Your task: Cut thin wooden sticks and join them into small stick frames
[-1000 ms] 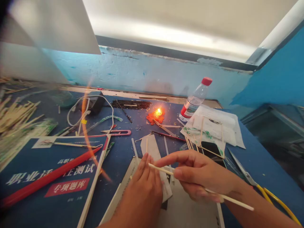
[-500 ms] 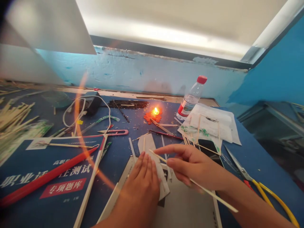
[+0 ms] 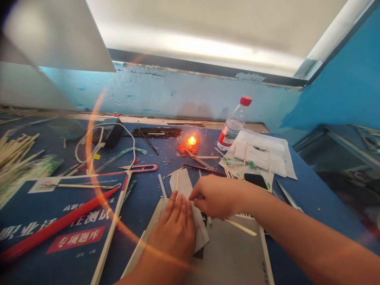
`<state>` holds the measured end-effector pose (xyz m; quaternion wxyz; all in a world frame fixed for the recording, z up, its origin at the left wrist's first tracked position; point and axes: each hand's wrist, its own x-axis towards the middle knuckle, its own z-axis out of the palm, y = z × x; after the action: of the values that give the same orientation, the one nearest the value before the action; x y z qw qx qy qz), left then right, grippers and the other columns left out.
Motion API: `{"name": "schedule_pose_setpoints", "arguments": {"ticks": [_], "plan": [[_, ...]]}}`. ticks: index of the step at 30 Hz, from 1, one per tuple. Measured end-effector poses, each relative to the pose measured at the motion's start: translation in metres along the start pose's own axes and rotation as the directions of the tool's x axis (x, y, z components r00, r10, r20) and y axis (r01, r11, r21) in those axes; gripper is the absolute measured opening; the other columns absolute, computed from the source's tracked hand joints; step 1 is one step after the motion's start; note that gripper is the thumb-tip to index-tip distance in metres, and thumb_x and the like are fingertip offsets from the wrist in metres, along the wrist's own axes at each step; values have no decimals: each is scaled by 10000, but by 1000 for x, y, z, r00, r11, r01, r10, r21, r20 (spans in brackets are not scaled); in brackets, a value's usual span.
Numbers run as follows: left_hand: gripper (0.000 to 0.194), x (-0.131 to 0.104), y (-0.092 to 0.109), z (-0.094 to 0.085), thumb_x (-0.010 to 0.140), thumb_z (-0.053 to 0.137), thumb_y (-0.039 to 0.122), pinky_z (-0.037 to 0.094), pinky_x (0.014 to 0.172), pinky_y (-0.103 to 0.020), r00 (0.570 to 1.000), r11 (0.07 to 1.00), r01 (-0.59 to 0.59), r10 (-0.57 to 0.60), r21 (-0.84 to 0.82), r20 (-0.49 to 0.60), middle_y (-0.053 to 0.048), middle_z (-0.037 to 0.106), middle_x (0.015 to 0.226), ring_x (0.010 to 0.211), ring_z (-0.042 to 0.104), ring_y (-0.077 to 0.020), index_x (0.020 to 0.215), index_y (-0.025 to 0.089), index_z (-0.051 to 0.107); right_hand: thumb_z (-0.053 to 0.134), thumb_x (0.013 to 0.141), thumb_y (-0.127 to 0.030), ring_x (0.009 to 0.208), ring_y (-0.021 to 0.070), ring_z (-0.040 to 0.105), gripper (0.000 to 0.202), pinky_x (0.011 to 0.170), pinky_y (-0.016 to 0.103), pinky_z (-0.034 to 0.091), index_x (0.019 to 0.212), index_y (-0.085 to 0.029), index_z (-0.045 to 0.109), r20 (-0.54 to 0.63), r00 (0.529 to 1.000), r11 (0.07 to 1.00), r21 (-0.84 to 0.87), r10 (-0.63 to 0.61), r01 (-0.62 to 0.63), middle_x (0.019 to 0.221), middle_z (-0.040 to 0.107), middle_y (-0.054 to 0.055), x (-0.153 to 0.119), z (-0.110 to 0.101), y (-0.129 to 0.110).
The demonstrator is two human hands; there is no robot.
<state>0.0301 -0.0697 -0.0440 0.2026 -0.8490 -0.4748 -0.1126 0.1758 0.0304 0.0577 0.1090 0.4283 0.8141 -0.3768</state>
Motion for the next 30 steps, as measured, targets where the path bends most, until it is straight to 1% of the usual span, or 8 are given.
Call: {"name": "schedule_pose_setpoints", "arguments": {"ticks": [3,6,11,16,21,25,27,30], "plan": [[412,2,-2,-1,823,520,223,459,1077,-491,1000,1000,-6,6,-14,3,-200,819,1060,1081,758,-345,1035,34,818,527,975,-260,463,135,598,342,460,201,432,1230,-267,755,47,994,987,123,99,-104,553,672,-27,-18,3,6],[398,11,-13,-10,820,528,207,455,1081,-522,997,992,-8,18,-123,78,-213,808,1078,1106,729,-360,1068,31,785,530,984,-264,528,158,614,401,490,221,415,1362,-264,662,-260,944,979,61,203,-194,619,696,-7,-31,22,19],[215,38,-47,-30,899,507,144,548,782,-473,929,928,291,-214,-234,303,-139,735,985,921,683,-332,1020,158,684,517,979,-233,584,204,665,498,602,293,454,1472,-174,555,-419,881,953,-104,218,-285,654,716,31,-44,66,46],[279,49,-63,-24,929,522,231,533,764,-455,848,874,403,-246,-270,470,-152,771,898,843,734,-340,1166,109,606,584,961,-282,737,246,718,487,664,321,468,1439,-188,594,-467,874,964,-144,134,-225,831,773,92,-48,72,53],[381,47,-60,-16,898,492,152,509,639,-358,830,826,456,-260,-331,494,-141,792,824,751,766,-306,1267,83,553,606,944,-248,579,166,635,307,561,266,405,1221,-194,728,-440,896,997,69,57,-30,669,714,16,-32,50,32],[482,48,-63,-17,888,501,132,470,572,-296,821,745,512,-277,-428,499,-67,772,767,710,761,-256,1367,110,454,588,936,-186,824,225,707,316,733,329,490,1212,-157,738,-504,864,983,150,-14,104,917,786,96,-11,43,16],[433,49,-64,-19,915,496,148,476,578,-268,828,659,533,-278,-530,488,-22,752,753,687,742,-207,1343,138,433,553,972,-204,911,229,718,350,808,348,512,1291,-161,690,-513,858,973,187,-23,138,1011,788,104,-2,44,12],[241,50,-62,-21,941,519,199,485,574,-244,828,332,559,-269,-760,491,28,706,690,630,702,-165,1171,178,453,430,1059,-270,727,154,720,372,670,269,538,1382,-196,598,-486,874,949,265,-21,170,925,785,48,7,47,9]]}}
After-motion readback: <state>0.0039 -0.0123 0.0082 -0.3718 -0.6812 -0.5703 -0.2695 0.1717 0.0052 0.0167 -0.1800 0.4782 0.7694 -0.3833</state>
